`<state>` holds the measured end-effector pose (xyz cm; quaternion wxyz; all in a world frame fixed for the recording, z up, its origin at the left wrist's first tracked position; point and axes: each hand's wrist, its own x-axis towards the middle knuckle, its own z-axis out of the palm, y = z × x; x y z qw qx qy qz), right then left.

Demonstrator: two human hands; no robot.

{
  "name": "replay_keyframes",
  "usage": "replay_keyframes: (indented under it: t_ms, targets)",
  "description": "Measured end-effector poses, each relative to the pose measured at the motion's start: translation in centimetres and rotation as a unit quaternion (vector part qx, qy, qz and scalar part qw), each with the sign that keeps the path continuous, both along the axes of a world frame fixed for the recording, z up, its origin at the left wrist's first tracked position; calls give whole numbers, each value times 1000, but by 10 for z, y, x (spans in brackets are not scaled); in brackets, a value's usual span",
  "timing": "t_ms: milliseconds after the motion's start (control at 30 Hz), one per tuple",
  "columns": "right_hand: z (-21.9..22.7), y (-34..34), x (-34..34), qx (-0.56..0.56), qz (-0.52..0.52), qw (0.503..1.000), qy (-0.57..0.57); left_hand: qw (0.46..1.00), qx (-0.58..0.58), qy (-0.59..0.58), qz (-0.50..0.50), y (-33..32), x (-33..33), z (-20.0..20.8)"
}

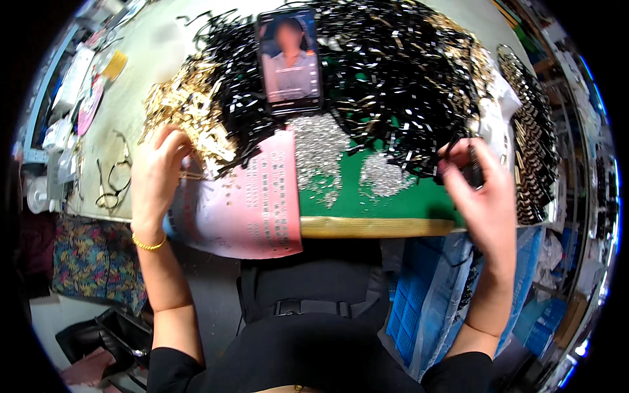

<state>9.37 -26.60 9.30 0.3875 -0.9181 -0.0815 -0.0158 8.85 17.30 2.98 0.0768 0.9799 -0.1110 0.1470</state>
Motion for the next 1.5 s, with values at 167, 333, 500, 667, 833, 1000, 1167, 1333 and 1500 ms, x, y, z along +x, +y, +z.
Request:
replay_keyframes:
  t_ms: [167, 333, 500, 667, 833, 1000, 1167, 1333, 1500]
  targets:
    - [-19, 11, -27, 229, 29, 966, 114, 999, -10, 30, 23, 7, -9, 4]
    - [-29, 21, -46, 341, -5, 925, 167, 977, -202, -14, 71, -51, -42, 30]
    - [-35, 60, -51, 475, 4, 841, 257, 752, -582, 307, -40, -155, -89, 3]
    - [-41, 53, -52, 447, -15, 851, 276, 741, -581, 322, -97, -178, -91, -21]
    - [-45, 54, -59, 418, -7, 861, 289, 747, -575, 310, -122, -181, -90, -24]
    - [-40, 53, -65, 357, 27, 877, 319, 820, -482, 264, -156, -180, -92, -27]
    - [-26, 20, -52, -167, 142, 957, 191, 801, -505, 315, -62, -170, -91, -22]
    - [-28, 18, -45, -293, 209, 926, 116, 771, -571, 277, -61, -182, -70, -27]
    - [-38, 13, -44, -287, 218, 927, 107, 749, -575, 324, -53, -200, -51, -22]
